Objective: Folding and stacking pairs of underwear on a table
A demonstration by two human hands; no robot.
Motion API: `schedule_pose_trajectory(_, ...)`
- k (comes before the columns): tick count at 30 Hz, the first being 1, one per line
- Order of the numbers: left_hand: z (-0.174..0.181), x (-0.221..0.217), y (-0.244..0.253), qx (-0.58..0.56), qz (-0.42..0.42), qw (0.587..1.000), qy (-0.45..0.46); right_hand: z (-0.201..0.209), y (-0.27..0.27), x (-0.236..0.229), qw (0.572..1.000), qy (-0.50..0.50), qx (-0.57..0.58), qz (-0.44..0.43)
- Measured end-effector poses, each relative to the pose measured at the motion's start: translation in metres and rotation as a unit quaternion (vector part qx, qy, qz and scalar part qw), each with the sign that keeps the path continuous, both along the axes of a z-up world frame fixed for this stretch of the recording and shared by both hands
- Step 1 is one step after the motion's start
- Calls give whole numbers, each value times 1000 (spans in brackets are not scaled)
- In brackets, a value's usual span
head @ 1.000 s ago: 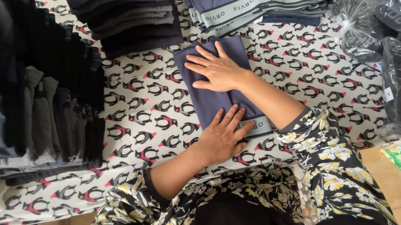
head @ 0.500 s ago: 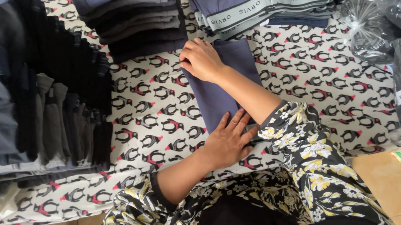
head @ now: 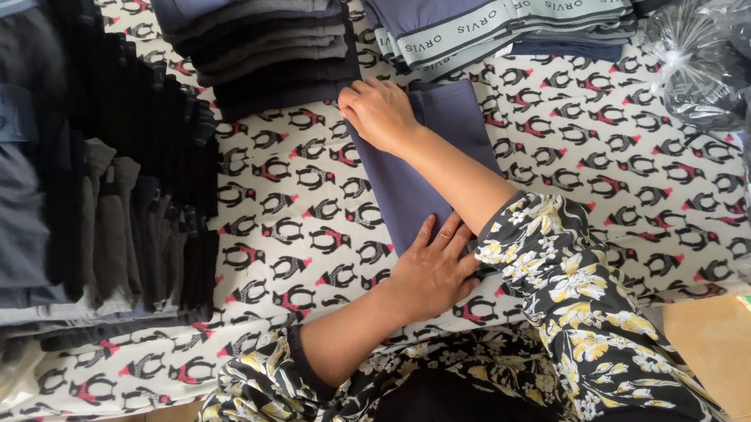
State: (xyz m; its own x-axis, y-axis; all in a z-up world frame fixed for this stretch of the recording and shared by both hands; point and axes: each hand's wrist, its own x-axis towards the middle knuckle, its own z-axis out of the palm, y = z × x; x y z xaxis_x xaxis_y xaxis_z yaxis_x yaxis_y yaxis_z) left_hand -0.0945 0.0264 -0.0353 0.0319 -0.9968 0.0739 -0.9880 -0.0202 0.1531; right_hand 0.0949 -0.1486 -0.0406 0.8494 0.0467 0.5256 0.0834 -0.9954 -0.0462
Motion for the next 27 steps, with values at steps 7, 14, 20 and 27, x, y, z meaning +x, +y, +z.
schedule_pose_trajectory(7,0,-1,5,-88,26,996,13,48,-14,-47,992,107,43,57)
schedule_pose_trajectory(14,11,2,7,-56,-6,998,20,70,-61,-127,984,167,51,45)
schedule_pose_trajectory(20,20,2,8,5,-3,1000,18,55,-109,-160,949,302,73,-54)
schedule_pose_trajectory(27,25,1,10,-8,6,1000,13,76,-79,-211,958,282,52,-4)
